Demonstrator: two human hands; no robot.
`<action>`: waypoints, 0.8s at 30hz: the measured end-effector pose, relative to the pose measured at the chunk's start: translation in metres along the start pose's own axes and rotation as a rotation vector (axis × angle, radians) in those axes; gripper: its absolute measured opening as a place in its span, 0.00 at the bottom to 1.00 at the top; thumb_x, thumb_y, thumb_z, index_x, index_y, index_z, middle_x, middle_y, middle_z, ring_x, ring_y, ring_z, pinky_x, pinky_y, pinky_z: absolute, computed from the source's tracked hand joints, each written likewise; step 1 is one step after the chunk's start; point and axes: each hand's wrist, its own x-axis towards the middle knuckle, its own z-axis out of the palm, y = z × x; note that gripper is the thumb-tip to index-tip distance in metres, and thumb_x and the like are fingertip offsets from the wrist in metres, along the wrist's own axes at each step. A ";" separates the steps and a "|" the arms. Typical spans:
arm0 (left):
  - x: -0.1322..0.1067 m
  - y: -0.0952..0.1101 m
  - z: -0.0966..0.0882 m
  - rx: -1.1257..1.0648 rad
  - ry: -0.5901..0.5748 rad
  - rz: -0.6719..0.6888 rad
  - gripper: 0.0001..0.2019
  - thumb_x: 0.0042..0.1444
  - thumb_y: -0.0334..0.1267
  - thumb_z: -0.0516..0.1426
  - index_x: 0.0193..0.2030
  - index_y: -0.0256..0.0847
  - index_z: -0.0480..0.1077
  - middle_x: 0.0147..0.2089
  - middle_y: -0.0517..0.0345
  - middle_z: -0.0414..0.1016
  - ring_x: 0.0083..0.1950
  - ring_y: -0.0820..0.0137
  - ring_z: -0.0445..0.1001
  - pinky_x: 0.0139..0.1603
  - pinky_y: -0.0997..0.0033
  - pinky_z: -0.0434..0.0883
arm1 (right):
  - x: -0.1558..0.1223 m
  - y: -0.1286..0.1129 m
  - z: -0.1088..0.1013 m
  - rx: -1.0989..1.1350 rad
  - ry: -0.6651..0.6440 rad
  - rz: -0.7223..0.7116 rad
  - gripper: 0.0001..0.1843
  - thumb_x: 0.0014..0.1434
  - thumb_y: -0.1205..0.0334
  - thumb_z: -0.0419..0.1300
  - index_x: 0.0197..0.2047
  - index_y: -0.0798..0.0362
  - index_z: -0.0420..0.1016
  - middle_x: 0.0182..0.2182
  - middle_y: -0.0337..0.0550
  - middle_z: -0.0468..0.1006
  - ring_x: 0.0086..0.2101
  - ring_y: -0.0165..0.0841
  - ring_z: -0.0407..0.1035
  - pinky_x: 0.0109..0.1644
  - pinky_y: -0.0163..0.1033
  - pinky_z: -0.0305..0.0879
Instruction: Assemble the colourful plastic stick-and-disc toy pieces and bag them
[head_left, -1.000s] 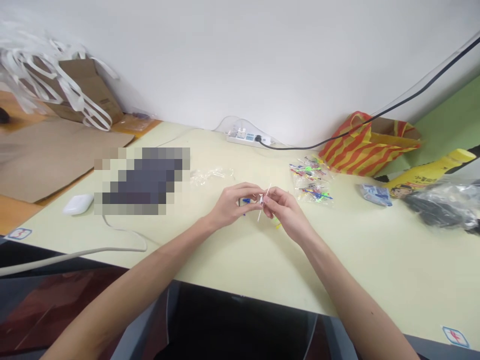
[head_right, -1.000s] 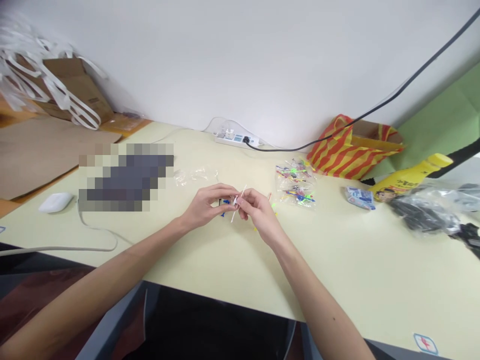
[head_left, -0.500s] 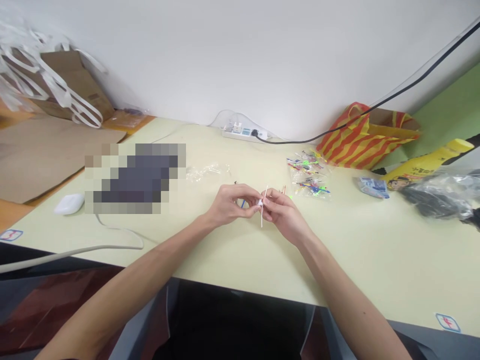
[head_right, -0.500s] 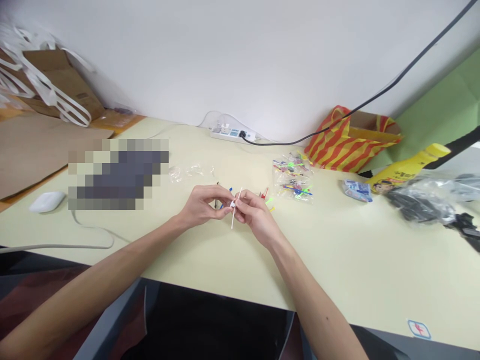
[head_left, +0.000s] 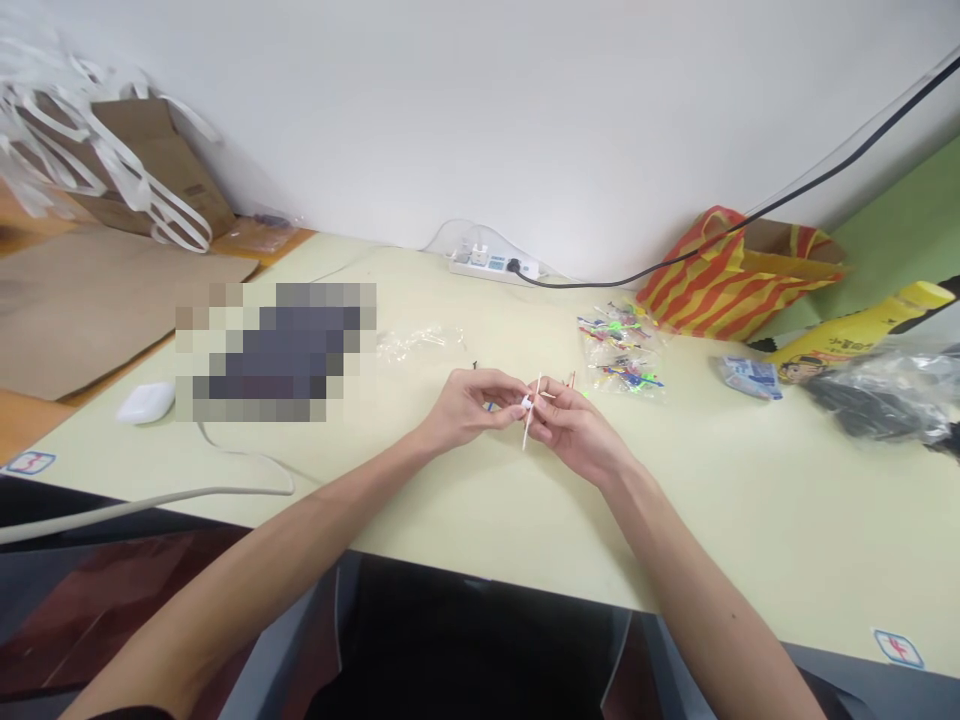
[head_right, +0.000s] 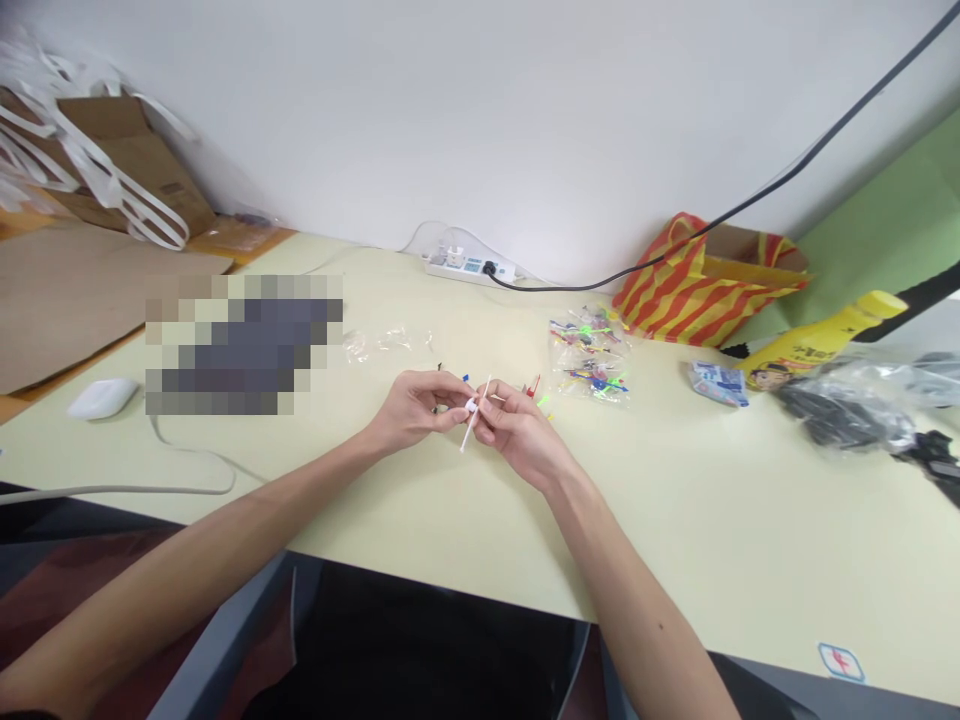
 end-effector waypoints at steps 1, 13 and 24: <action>0.001 0.000 -0.001 -0.014 0.025 -0.023 0.14 0.55 0.45 0.70 0.40 0.36 0.80 0.35 0.52 0.83 0.33 0.69 0.82 0.35 0.71 0.81 | -0.001 -0.002 0.000 0.008 -0.001 -0.001 0.14 0.58 0.52 0.71 0.37 0.50 0.71 0.29 0.37 0.68 0.26 0.28 0.54 0.32 0.37 0.52; 0.008 -0.009 -0.019 0.772 0.069 0.201 0.09 0.62 0.41 0.64 0.47 0.43 0.79 0.47 0.53 0.83 0.49 0.64 0.79 0.57 0.60 0.72 | 0.018 -0.028 -0.022 -0.618 0.134 -0.077 0.07 0.57 0.58 0.67 0.32 0.52 0.79 0.29 0.41 0.79 0.29 0.32 0.69 0.38 0.39 0.64; 0.010 -0.021 -0.018 1.098 -0.180 0.084 0.08 0.64 0.42 0.61 0.47 0.46 0.80 0.41 0.57 0.81 0.51 0.63 0.76 0.76 0.42 0.50 | 0.054 -0.020 -0.033 -1.254 0.257 0.190 0.02 0.52 0.66 0.69 0.31 0.51 0.84 0.33 0.45 0.86 0.37 0.41 0.80 0.39 0.38 0.68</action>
